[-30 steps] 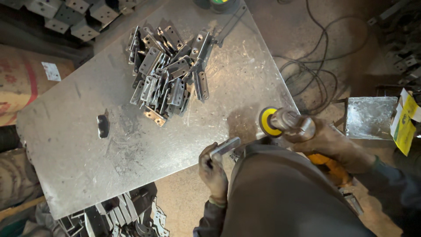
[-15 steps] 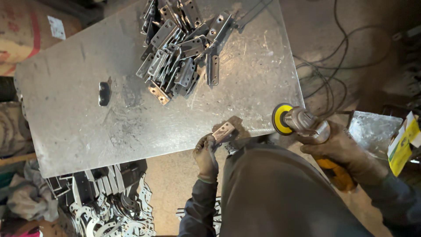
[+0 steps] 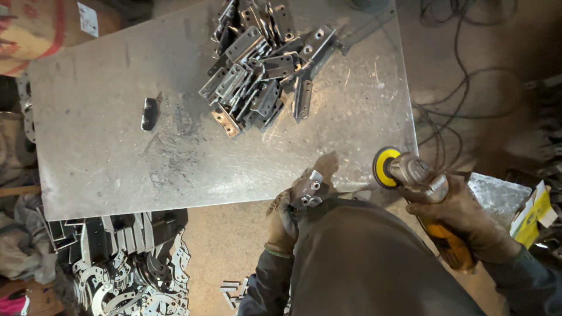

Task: The person holds small metal brackets against a workbench and grinds their edges with an angle grinder, producing sparks. They pick up brackets one at a time from a pile on the bench, grind each piece, and place it back on the bench.

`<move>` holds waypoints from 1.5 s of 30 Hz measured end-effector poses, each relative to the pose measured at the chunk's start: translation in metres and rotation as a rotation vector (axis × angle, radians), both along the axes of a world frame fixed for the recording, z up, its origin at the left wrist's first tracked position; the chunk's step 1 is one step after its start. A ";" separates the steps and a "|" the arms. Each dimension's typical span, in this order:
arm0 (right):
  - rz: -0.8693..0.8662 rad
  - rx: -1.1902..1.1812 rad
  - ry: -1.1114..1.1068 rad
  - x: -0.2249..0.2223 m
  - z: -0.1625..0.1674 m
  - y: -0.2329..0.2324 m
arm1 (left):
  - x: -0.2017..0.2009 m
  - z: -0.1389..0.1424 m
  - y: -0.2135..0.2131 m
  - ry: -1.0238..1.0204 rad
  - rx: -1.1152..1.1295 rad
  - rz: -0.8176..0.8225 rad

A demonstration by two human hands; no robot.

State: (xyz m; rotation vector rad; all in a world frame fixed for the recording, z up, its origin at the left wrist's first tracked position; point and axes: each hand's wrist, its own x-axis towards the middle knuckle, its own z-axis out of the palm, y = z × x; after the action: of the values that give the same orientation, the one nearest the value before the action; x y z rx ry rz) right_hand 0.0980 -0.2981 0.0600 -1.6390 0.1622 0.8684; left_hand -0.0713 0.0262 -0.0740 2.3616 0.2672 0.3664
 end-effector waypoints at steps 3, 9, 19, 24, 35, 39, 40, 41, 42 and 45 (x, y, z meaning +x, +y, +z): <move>0.000 -0.002 -0.021 -0.001 0.000 0.007 | 0.011 0.019 0.008 -0.034 -0.053 -0.024; -0.057 -0.105 0.000 -0.007 -0.020 0.016 | 0.036 0.042 0.024 0.143 -0.244 0.027; -0.225 -0.167 0.027 -0.016 -0.033 0.026 | 0.058 0.020 0.050 0.073 -0.706 0.111; -0.219 -0.205 -0.053 -0.019 -0.026 0.033 | 0.088 -0.015 0.066 0.015 -1.734 0.252; -0.323 -0.249 0.036 -0.019 -0.025 0.042 | 0.129 -0.011 0.092 -0.046 -1.965 0.095; -0.316 -0.291 0.007 -0.019 -0.040 0.038 | 0.132 -0.015 0.097 -0.103 -2.061 -0.035; -0.305 -0.299 -0.021 -0.019 -0.045 0.037 | 0.133 -0.016 0.098 -0.116 -1.952 -0.051; -0.306 -0.289 -0.024 -0.019 -0.049 0.034 | 0.132 -0.017 0.098 -0.129 -1.842 -0.064; -0.306 -0.278 -0.027 -0.019 -0.054 0.032 | 0.132 -0.017 0.098 -0.141 -1.733 -0.078; -0.304 -0.229 -0.065 -0.020 -0.065 0.027 | 0.129 -0.017 0.096 -0.206 -1.185 -0.149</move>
State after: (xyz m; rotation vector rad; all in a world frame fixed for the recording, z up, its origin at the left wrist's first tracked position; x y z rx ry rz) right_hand 0.0779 -0.2714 -0.0051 -1.7937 0.4666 0.5789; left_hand 0.0581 0.1221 -0.0909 1.1594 0.1390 0.2607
